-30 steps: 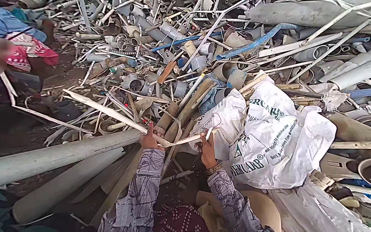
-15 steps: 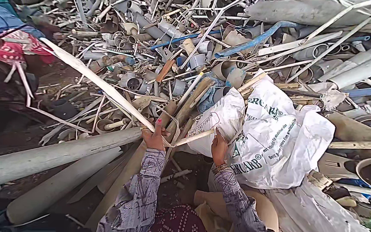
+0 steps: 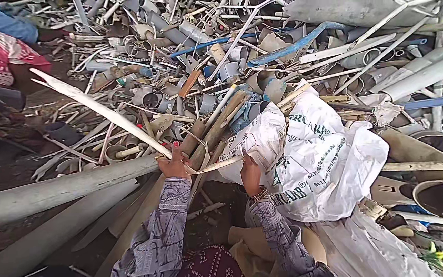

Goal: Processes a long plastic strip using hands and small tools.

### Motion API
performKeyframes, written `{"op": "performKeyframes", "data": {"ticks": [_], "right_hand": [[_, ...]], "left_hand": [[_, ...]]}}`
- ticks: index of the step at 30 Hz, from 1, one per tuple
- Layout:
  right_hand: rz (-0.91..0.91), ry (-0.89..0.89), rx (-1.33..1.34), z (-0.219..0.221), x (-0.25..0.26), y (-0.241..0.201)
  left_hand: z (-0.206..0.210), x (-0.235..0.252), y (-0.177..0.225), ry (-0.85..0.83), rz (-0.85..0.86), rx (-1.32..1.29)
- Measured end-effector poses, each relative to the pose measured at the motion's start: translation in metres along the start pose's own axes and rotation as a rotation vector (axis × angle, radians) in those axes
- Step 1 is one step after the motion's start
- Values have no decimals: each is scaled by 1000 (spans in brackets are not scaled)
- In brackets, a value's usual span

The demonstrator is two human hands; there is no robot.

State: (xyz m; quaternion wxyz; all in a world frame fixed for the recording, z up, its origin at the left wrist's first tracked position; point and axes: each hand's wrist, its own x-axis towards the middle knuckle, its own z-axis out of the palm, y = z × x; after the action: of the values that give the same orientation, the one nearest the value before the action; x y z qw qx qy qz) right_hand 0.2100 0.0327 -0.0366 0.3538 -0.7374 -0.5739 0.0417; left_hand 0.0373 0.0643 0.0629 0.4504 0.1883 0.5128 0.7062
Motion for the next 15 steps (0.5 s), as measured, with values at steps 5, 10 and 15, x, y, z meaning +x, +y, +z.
{"op": "performKeyframes", "data": {"ticks": [5,10,15], "right_hand": [[-292,134,92,18,-35,-9],[106,22,-12,0,9,24],[-83,59,-10,6,-10,7]], "left_hand": [[-11,32,-35,59,25,-99],[-8,25,-31,10,-29,-93],[-10,25,-30,-37,35,-141]]}}
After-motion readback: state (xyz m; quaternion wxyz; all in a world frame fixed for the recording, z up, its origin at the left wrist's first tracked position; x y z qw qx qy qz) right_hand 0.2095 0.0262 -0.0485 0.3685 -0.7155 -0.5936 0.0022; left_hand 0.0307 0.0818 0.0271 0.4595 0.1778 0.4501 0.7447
